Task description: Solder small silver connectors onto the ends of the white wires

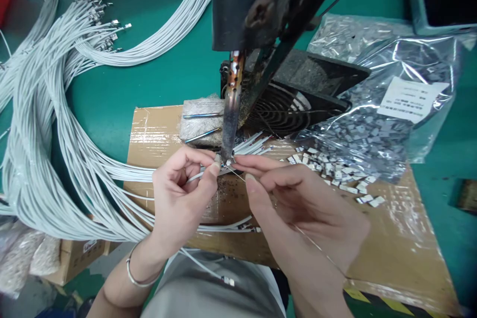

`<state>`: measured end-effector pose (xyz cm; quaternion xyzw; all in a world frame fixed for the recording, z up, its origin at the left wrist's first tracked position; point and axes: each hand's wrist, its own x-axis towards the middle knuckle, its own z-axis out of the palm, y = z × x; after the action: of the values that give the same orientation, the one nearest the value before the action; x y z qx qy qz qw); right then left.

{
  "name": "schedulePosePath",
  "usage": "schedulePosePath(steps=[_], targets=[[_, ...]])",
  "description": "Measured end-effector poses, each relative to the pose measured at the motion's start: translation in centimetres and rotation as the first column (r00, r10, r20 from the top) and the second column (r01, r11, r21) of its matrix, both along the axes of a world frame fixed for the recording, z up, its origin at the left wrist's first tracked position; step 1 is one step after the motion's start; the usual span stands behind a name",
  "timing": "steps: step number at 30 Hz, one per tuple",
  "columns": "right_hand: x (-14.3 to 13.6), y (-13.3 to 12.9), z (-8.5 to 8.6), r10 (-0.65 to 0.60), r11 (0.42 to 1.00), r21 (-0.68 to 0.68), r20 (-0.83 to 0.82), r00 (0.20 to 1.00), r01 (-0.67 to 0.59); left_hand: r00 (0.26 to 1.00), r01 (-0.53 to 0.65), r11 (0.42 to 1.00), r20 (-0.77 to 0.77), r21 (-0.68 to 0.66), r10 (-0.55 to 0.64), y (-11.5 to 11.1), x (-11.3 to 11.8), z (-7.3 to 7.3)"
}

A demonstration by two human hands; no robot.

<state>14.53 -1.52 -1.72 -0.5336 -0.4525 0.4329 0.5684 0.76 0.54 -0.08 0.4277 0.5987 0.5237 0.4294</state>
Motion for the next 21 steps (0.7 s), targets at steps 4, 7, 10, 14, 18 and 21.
schedulePosePath(steps=[4,7,10,14,18,21], targets=[[0.02,0.01,0.07,-0.001,1.0,0.001,-0.01,1.0,0.001,1.0,0.002,1.0,0.002,-0.002,-0.002,-0.02,-0.05,0.04],[-0.06,0.09,0.08,-0.001,1.0,-0.004,-0.009,1.0,0.001,1.0,0.004,1.0,0.0,-0.004,-0.004,0.03,-0.14,-0.09],[-0.12,0.17,0.01,0.003,1.0,-0.005,-0.015,1.0,-0.003,1.0,0.005,1.0,-0.004,-0.017,-0.005,0.05,-0.19,-0.15],[-0.09,0.14,0.0,-0.004,1.0,-0.011,-0.006,1.0,0.003,1.0,-0.001,0.999,-0.007,-0.034,0.001,0.03,-0.15,0.01],[-0.04,-0.02,0.09,-0.008,1.0,-0.017,-0.013,1.0,0.007,1.0,-0.007,0.999,-0.026,-0.043,0.006,0.0,-0.09,0.12],[-0.07,-0.07,0.11,-0.016,1.0,-0.019,-0.011,1.0,0.016,0.999,-0.005,0.999,-0.041,-0.042,0.003,0.03,-0.12,0.08]])
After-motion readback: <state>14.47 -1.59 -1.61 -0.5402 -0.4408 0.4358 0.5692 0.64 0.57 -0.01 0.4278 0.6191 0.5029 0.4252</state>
